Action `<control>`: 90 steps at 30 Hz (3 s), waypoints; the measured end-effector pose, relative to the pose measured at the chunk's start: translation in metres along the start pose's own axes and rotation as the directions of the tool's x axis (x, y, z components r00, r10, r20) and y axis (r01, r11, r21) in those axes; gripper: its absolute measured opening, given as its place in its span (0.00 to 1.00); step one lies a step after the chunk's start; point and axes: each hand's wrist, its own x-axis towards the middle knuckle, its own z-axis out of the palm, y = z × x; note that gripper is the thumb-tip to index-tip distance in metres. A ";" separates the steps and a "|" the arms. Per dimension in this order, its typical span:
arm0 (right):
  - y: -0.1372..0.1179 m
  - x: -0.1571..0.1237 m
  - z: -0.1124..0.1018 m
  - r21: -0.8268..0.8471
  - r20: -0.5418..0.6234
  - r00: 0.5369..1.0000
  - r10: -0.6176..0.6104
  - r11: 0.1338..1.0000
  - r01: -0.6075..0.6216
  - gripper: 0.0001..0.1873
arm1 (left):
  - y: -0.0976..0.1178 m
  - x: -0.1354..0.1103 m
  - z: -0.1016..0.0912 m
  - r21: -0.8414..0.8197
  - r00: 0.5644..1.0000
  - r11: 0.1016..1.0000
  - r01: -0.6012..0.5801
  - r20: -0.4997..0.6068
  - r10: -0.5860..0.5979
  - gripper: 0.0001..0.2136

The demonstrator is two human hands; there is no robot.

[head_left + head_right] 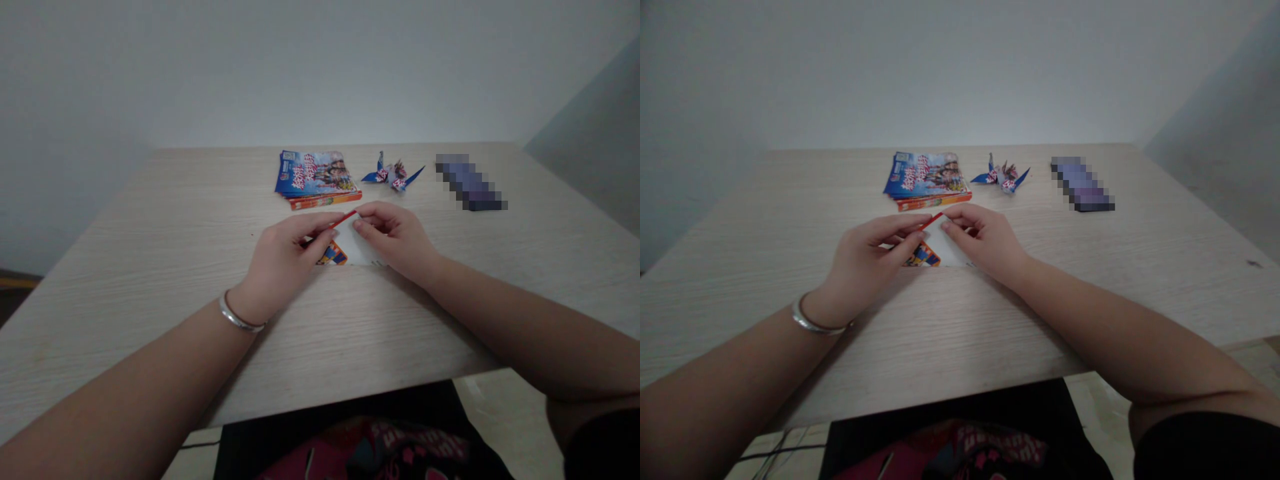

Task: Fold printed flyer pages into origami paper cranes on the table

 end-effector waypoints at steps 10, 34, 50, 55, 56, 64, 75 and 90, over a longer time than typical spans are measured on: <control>0.001 0.002 0.003 -0.025 -0.025 0.999 -0.041 0.999 0.041 0.10 | -0.007 0.000 0.004 -0.014 0.999 0.999 -0.046 0.006 0.046 0.14; -0.019 -0.006 -0.004 -0.810 0.250 0.894 -0.373 0.426 0.404 0.16 | -0.014 0.004 0.010 -0.222 0.975 0.957 0.185 0.165 -0.150 0.08; 0.006 0.005 -0.015 -0.707 0.198 0.913 -0.357 0.593 0.386 0.07 | -0.018 0.005 0.005 -0.252 0.949 0.924 0.289 0.203 -0.241 0.05; -0.004 0.001 -0.008 -0.749 0.210 0.899 -0.384 0.528 0.401 0.08 | -0.019 0.005 0.009 -0.247 0.977 0.946 0.210 0.101 -0.190 0.06; -0.006 0.001 -0.006 -0.750 0.204 0.904 -0.376 0.533 0.391 0.08 | -0.019 0.005 0.009 -0.242 0.979 0.950 0.199 0.084 -0.184 0.06; -0.008 0.003 -0.007 -0.700 0.118 0.924 -0.364 0.629 0.338 0.09 | -0.019 0.002 0.010 -0.271 0.995 0.959 0.084 0.069 -0.068 0.08; 0.001 0.003 -0.006 -0.664 0.085 0.945 -0.316 0.689 0.290 0.11 | -0.016 0.003 0.007 -0.166 0.987 0.975 0.148 0.086 -0.135 0.06; -0.001 0.004 -0.002 -0.735 0.152 0.944 -0.293 0.606 0.306 0.11 | -0.021 0.002 0.009 -0.191 0.971 0.960 0.205 0.159 -0.176 0.07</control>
